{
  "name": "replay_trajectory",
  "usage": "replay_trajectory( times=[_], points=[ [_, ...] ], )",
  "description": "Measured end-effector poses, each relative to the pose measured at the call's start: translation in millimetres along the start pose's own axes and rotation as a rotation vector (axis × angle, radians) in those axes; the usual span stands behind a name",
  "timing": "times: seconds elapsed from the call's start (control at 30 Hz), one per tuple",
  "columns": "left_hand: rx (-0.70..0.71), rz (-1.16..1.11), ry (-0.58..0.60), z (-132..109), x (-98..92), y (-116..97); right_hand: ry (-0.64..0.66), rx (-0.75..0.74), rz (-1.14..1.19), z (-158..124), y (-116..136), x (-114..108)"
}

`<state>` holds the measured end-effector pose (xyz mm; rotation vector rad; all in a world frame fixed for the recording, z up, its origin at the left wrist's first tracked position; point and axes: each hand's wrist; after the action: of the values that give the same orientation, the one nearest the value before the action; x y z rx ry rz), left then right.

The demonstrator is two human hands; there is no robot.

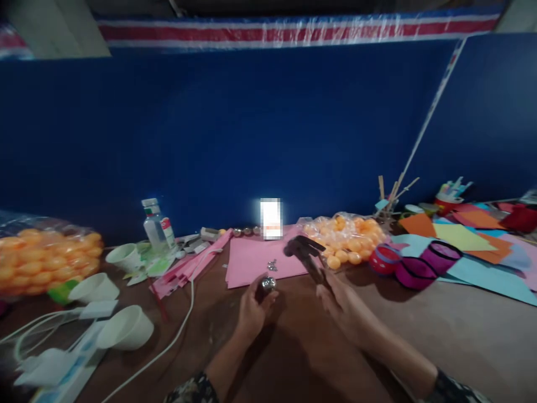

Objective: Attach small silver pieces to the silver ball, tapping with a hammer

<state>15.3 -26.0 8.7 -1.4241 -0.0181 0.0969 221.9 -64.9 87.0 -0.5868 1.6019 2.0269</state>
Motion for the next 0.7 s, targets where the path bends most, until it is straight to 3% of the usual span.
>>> replay_trajectory(
  times=[0.03, 0.13, 0.33, 0.53, 0.7],
  points=[
    [-0.013, 0.002, -0.003, -0.3, 0.7, 0.5, 0.118, 0.014, 0.030, -5.9, 9.5, 0.3],
    [-0.005, 0.001, 0.025, -1.6, 1.0, -1.5, 0.231, 0.004, 0.087, -22.5, 33.6, 2.6],
    [0.000, -0.070, 0.069, -1.4, -1.7, -4.5, 0.282, -0.021, 0.132, -31.8, 52.0, 7.4],
    [-0.012, -0.090, 0.041, -0.7, -1.1, 0.2, 0.282, 0.044, 0.119, -36.7, 39.9, 12.9],
    [-0.006, -0.162, 0.090, -4.3, 0.5, -3.3, 0.265, 0.029, 0.100, -40.5, 41.2, 12.3]
  ],
)
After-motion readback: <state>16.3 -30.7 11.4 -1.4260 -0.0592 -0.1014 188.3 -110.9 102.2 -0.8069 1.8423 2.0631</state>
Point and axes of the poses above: each hand's wrist, its own z-axis towards the middle knuckle, its own x-axis out of the palm, y = z × x, and after that the axes turned 1 degree about -x, right-handed
